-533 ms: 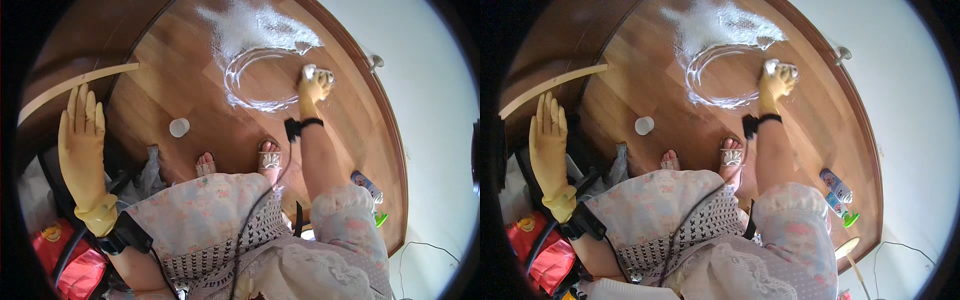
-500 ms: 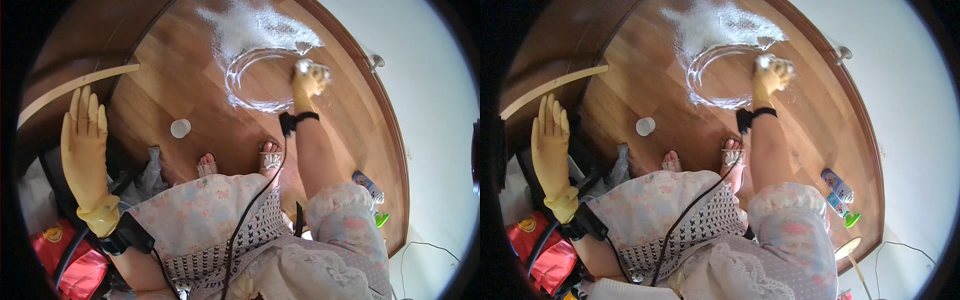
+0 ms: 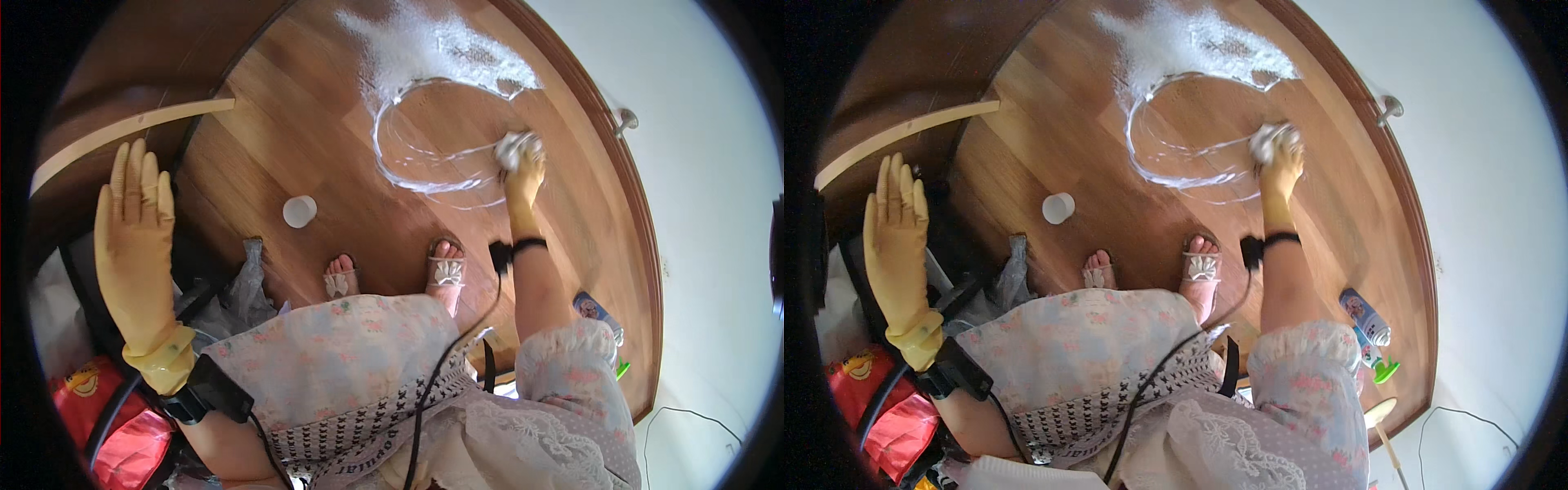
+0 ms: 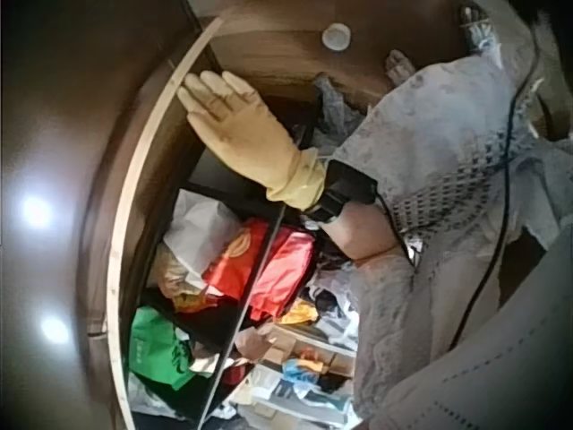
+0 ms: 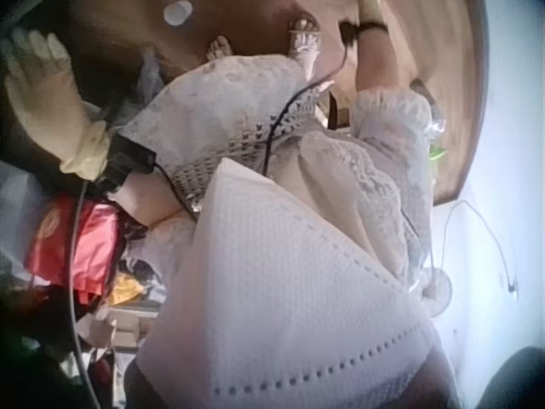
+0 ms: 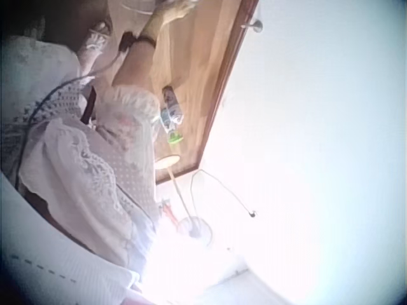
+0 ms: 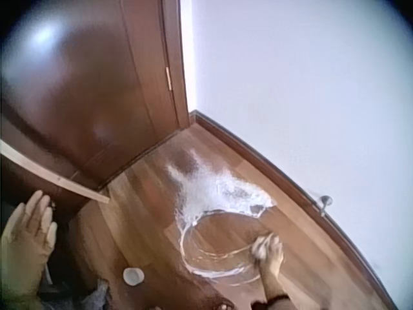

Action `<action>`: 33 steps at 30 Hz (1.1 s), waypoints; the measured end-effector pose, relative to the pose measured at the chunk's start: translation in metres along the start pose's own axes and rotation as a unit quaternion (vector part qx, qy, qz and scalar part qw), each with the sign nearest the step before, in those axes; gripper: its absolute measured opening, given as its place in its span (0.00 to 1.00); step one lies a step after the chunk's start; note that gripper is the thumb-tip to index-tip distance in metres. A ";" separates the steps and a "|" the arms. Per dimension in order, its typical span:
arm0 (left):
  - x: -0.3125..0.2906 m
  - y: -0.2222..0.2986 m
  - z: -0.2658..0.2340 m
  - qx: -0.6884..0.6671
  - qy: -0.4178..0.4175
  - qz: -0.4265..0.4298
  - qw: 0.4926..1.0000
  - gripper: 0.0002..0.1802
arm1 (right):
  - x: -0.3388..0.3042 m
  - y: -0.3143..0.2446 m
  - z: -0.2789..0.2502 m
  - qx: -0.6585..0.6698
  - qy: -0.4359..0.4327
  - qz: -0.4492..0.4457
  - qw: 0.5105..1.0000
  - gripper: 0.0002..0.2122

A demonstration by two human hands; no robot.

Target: Clean the wood floor using spray and a rag.

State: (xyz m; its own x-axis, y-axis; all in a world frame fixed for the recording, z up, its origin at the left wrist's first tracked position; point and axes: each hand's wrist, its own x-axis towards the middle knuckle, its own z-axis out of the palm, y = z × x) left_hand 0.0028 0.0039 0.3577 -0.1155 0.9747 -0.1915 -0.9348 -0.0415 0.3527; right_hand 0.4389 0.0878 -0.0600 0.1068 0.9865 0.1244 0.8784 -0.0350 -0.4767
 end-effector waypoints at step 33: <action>-0.003 -0.021 0.025 0.405 0.070 0.129 0.903 0.23 | -0.053 -0.153 -0.015 0.130 -0.318 -0.438 0.831 0.18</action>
State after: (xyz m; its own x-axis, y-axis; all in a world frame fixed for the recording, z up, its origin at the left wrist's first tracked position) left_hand 0.0315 0.0069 0.3736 -0.3891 0.9157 -0.1009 -0.3258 -0.0343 0.9448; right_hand 0.3055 0.0383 0.0196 -0.8605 0.5036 0.0770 0.3508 0.6953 -0.6273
